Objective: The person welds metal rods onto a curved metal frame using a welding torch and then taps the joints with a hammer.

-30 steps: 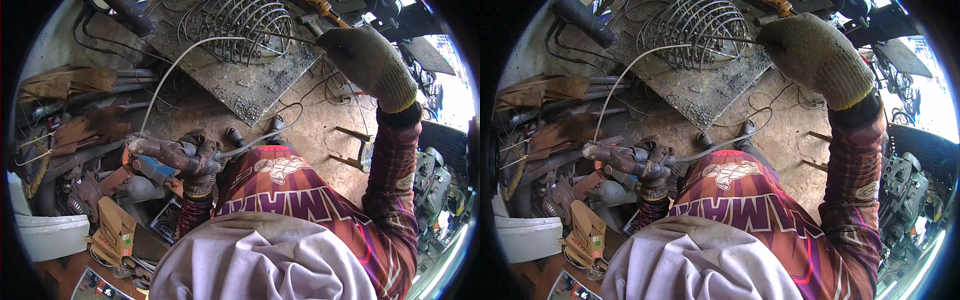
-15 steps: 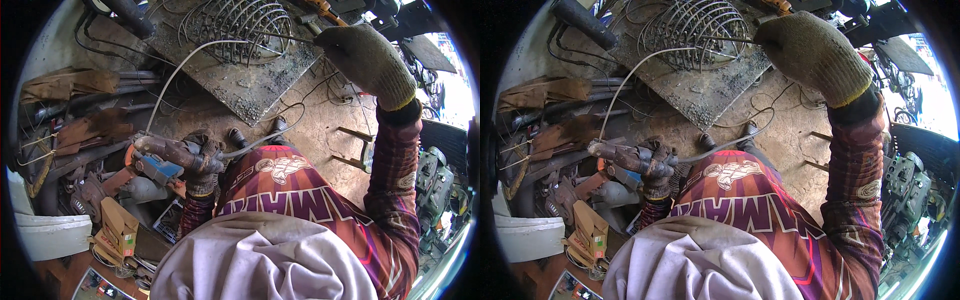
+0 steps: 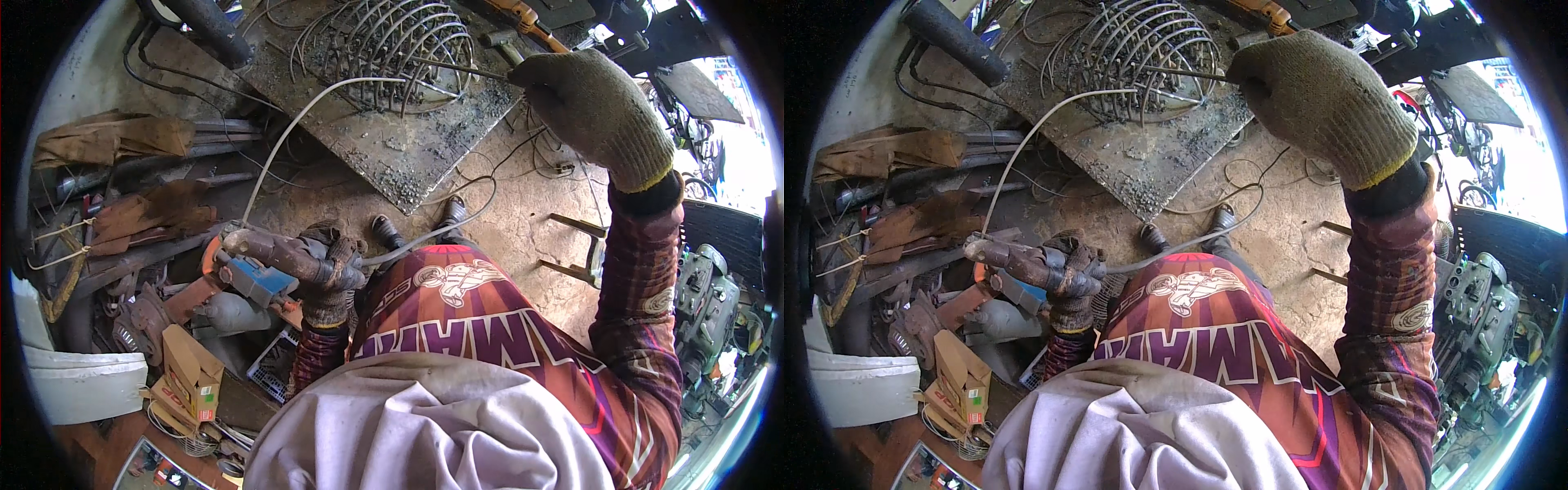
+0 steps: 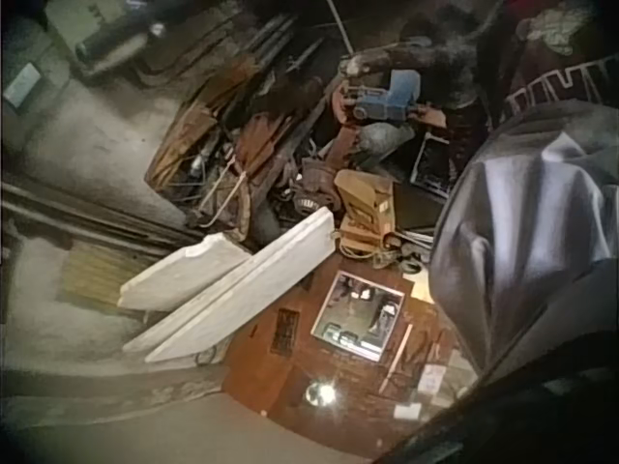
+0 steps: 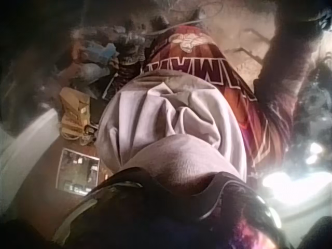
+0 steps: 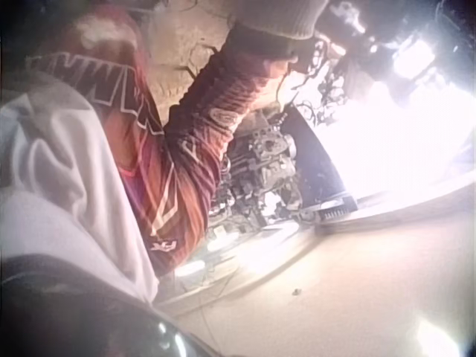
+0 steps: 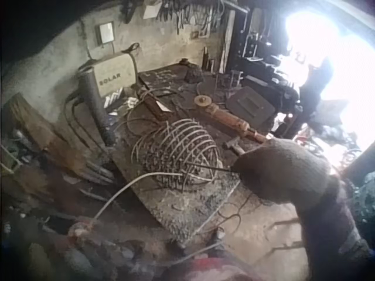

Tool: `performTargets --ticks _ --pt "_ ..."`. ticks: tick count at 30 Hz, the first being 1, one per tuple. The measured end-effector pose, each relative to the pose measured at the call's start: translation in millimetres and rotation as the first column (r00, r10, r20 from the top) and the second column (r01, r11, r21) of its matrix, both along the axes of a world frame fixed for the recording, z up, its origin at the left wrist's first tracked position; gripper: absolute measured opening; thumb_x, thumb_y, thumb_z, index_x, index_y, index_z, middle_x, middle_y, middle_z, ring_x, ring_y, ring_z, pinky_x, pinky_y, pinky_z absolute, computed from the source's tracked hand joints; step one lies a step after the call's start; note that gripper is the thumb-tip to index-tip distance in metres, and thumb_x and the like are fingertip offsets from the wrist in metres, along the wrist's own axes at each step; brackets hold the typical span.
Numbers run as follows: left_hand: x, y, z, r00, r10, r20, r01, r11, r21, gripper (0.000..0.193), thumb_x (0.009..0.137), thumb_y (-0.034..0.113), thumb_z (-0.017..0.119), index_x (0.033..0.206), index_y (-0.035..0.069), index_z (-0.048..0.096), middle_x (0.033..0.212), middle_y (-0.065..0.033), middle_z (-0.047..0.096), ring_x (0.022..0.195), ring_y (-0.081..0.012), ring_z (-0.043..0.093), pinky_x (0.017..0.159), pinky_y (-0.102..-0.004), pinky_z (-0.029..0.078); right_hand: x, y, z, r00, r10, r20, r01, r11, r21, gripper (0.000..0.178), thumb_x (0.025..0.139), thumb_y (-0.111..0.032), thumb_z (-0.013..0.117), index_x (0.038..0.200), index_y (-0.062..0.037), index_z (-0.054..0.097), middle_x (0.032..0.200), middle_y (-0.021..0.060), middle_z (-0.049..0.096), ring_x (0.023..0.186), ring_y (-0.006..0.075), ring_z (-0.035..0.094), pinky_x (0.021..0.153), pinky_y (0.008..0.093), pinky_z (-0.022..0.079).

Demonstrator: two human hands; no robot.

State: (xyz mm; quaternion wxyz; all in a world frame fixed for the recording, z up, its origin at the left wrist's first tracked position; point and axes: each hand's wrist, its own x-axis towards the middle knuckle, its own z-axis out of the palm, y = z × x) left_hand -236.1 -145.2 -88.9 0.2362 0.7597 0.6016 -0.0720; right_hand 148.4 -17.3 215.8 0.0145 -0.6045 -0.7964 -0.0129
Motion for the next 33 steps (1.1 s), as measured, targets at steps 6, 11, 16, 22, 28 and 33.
performTargets --ticks 6,11,16,22,28,33 --pt "-17.4 -17.5 -66.2 0.574 0.442 0.690 -0.446 0.875 -0.189 0.040 0.081 0.044 0.078 0.109 0.017 0.071 0.116 -0.0175 0.062 0.112 -0.0370 0.055 0.098 -0.0465 0.046 -0.5 0.3 -1.7 1.000 -0.025 0.015 0.026 0.999 -0.032 0.021 0.097 -0.019 0.063 0.112 -0.0114 0.077 0.098 0.0149 0.076 0.085 0.0300 0.075 0.081 0.0405 0.060" --pt "-38.9 -21.4 -84.4 0.811 0.160 0.563 -0.238 0.969 0.068 0.028 0.083 0.036 0.076 0.101 0.016 0.070 0.097 -0.0052 0.065 0.095 -0.0280 0.060 0.083 -0.0399 0.048 -3.0 0.2 0.0 1.000 -0.004 -0.024 0.004 1.000 -0.003 0.022 0.098 -0.019 0.063 0.112 -0.0109 0.077 0.098 0.0149 0.076 0.086 0.0308 0.075 0.081 0.0407 0.060" --pt "-5.6 -9.0 -31.8 0.988 -0.154 0.000 0.133 0.851 0.508 0.023 0.082 0.029 0.076 0.102 0.017 0.071 0.087 0.0023 0.064 0.085 -0.0222 0.061 0.074 -0.0374 0.047 0.3 0.4 2.3 0.999 -0.003 -0.042 0.000 0.998 -0.065 0.021 0.097 -0.019 0.064 0.112 -0.0109 0.077 0.098 0.0148 0.076 0.085 0.0306 0.075 0.080 0.0406 0.060" --pt "-46.0 -33.9 -131.5 0.999 -0.038 -0.014 0.035 0.644 0.764 0.030 0.079 0.029 0.080 0.105 0.017 0.071 0.104 -0.0119 0.063 0.094 -0.0307 0.060 0.079 -0.0429 0.048 -4.3 5.5 7.6 0.993 0.092 -0.077 -0.093 0.996 -0.013 0.021 0.097 -0.018 0.064 0.112 -0.0105 0.077 0.098 0.0146 0.077 0.085 0.0298 0.075 0.080 0.0397 0.060" --pt "17.2 3.4 25.8 0.995 -0.034 0.099 -0.018 0.879 0.476 0.029 0.080 0.031 0.078 0.106 0.018 0.071 0.095 -0.0112 0.063 0.089 -0.0310 0.061 0.077 -0.0427 0.049 2.9 2.8 2.9 0.999 -0.008 -0.035 0.005 0.996 -0.087 0.022 0.098 -0.018 0.063 0.113 -0.0098 0.076 0.100 0.0149 0.077 0.087 0.0296 0.075 0.083 0.0386 0.060" --pt "14.7 4.8 2.7 0.967 -0.122 0.224 -0.007 0.865 0.501 0.020 0.090 0.037 0.069 0.086 0.017 0.070 0.076 -0.0092 0.058 0.064 -0.0336 0.055 0.059 -0.0461 0.044 -2.1 5.1 8.6 0.996 0.050 -0.071 -0.057 0.994 -0.096 0.023 0.099 -0.017 0.062 0.115 -0.0100 0.076 0.100 0.0149 0.077 0.087 0.0287 0.075 0.082 0.0389 0.060"
